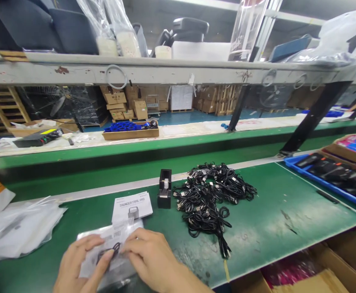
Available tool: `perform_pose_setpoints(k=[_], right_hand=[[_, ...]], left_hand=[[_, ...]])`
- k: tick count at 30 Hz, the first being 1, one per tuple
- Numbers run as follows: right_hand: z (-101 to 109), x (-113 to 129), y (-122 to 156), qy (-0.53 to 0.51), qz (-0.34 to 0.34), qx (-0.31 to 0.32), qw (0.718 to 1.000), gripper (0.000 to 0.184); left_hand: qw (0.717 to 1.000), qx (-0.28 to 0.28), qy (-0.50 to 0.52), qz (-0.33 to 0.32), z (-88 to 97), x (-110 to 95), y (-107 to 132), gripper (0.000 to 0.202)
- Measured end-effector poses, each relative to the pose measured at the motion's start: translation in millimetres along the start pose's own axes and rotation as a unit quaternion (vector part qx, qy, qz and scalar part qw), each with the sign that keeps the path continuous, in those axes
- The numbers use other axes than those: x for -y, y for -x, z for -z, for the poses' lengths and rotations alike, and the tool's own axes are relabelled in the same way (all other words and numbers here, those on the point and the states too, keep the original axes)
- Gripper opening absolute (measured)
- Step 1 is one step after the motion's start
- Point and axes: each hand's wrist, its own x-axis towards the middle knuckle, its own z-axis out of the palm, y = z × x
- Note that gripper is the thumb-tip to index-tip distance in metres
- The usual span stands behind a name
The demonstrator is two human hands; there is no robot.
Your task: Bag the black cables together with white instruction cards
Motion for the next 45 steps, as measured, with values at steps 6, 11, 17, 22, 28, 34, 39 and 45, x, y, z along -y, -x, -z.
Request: perform_pose_setpoints(k=[6,11,17,22,28,34,39,45], right_hand=[[18,10,5,-0.108,-0.026,0.025,0.993,0.023],[36,18,1,-0.106,0.024,0.126,0.986,0.023],[70,35,-19,-0.032,0.138,0.128,0.982,0.017],[94,60,-30,-0.004,0.160,0.159,0.974,0.009],[107,67,-35,0.012,0.121,0.142,0.982,0.011],[113,61,-30,0.020,0.085,0.151,0.985,0.014],[104,48,-26,0.107,0.124,0.168,0.972,0.017],[103,31,-32,0.040,0.112,0.250,0.961,0.015]], left_hand=[[0.946,0.270,0.095,0.154,8.3,18,-10,0.033],[0.900,0.277,0.271,0.200,-4.0,15,3,0.037],[0.908,0.174,0.311,0.219,4.0,0,-1,0.032],[0.886,0.153,0.379,0.218,5.4,1,0,0.031],[0.870,0.121,0.417,0.234,3.5,-12,0,0.032],[0.916,0.105,0.335,0.195,7.2,-19,-5,0.036],[0.948,0.097,0.264,0.147,6.4,-22,-9,0.032],[0.958,0.053,0.237,0.152,-4.3,-30,-5,0.033]])
